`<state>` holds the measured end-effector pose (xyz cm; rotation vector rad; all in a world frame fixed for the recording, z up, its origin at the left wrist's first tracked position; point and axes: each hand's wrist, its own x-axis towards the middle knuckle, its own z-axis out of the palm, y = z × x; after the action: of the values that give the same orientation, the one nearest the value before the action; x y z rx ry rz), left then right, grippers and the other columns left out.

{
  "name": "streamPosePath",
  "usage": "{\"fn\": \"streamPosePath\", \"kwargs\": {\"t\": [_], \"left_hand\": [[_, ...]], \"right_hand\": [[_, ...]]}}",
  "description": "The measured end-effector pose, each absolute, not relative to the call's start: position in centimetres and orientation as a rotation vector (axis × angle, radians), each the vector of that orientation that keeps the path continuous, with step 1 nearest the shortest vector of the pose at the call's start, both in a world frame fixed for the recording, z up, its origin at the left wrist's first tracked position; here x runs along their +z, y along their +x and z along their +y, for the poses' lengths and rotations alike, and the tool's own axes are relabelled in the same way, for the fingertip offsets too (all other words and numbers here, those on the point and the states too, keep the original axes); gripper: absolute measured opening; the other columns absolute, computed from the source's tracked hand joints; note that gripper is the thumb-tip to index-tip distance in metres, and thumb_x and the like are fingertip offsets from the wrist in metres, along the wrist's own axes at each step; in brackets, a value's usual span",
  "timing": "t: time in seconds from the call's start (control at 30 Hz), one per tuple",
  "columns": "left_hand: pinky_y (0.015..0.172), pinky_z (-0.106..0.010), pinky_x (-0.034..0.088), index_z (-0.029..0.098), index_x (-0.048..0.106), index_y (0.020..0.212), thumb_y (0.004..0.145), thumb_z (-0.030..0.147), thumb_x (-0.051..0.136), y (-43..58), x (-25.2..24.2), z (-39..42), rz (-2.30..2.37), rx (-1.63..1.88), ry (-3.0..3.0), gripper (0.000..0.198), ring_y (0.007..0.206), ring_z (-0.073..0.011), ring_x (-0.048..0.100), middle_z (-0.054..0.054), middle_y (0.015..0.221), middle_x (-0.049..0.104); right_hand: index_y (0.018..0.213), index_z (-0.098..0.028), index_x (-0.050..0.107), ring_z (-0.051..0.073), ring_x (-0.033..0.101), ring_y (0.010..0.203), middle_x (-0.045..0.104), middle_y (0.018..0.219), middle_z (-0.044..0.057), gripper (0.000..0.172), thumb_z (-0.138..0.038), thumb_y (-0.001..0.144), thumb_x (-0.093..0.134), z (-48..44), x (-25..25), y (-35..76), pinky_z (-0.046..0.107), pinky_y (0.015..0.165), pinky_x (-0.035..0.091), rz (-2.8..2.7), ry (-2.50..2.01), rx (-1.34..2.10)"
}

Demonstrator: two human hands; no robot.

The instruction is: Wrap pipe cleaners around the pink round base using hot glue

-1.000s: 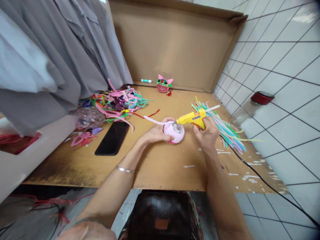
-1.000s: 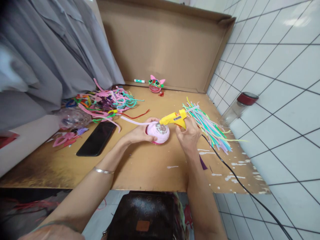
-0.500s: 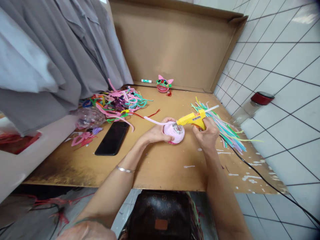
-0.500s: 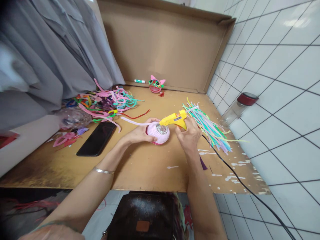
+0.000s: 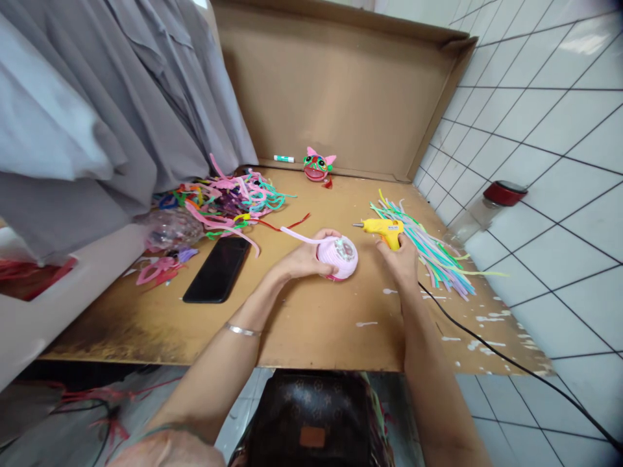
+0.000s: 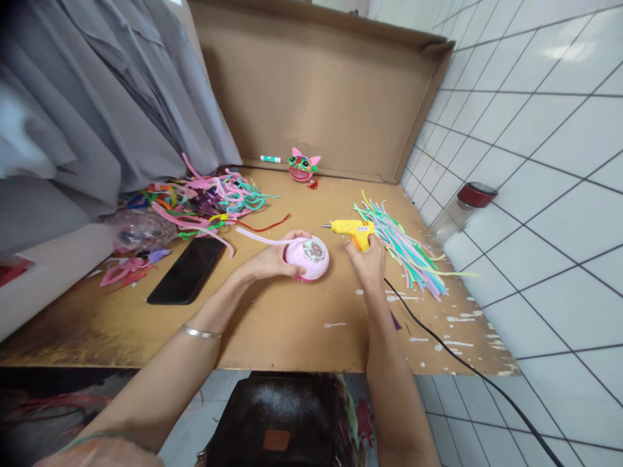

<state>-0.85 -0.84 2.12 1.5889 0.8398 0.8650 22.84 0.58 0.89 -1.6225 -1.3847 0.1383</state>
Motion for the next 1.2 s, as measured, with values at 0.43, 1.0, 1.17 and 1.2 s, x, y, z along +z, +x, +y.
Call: {"fn": "streamPosePath", "kwargs": {"t": [0.43, 1.0, 1.17, 1.2], "left_hand": [[0.074, -0.024, 0.047, 0.019, 0.048, 0.113, 0.05, 0.018, 0.074, -0.5, 2.0, -0.9, 0.837, 0.908, 1.609, 0.068, 0.091, -0.0158, 0.055, -0.002, 0.106, 0.056], [0.082, -0.029, 0.047, 0.017, 0.053, 0.102, 0.053, 0.022, 0.074, -0.1, 0.8, -0.3, 0.771, 1.054, 1.757, 0.054, 0.09, -0.0178, 0.055, -0.002, 0.098, 0.058], [0.082, -0.031, 0.049, 0.016, 0.052, 0.118, 0.056, 0.018, 0.072, -0.3, 1.4, -0.5, 0.891, 0.941, 1.787, 0.065, 0.092, -0.019, 0.058, -0.004, 0.107, 0.06], [0.08, -0.031, 0.05, 0.016, 0.051, 0.12, 0.056, 0.018, 0.072, -0.4, 1.6, -0.6, 0.89, 0.92, 1.767, 0.068, 0.091, -0.0187, 0.058, -0.004, 0.107, 0.061]], "right_hand": [[0.087, -0.016, 0.056, 0.03, 0.06, 0.087, 0.062, 0.088, 0.014, 0.039, -0.047, 0.065, 0.067, 2.3, -3.7, 25.0, 0.042, 0.076, 0.046, -1.272, -1.918, -0.126], [0.106, -0.021, 0.067, 0.02, 0.056, 0.082, 0.065, 0.088, 0.005, 0.023, -0.027, 0.092, 0.05, -4.8, 5.0, 14.3, 0.034, 0.074, 0.032, -2.116, -1.134, -0.329], [0.086, -0.02, 0.067, 0.018, 0.059, 0.072, 0.067, 0.077, 0.003, 0.021, -0.029, 0.094, 0.049, -3.7, 4.5, 15.9, 0.031, 0.07, 0.04, -1.95, -1.116, -0.036], [0.087, -0.02, 0.067, 0.018, 0.06, 0.072, 0.067, 0.077, 0.003, 0.021, -0.031, 0.093, 0.05, -3.7, 4.3, 16.3, 0.031, 0.069, 0.042, -1.904, -1.102, 0.052]]}}
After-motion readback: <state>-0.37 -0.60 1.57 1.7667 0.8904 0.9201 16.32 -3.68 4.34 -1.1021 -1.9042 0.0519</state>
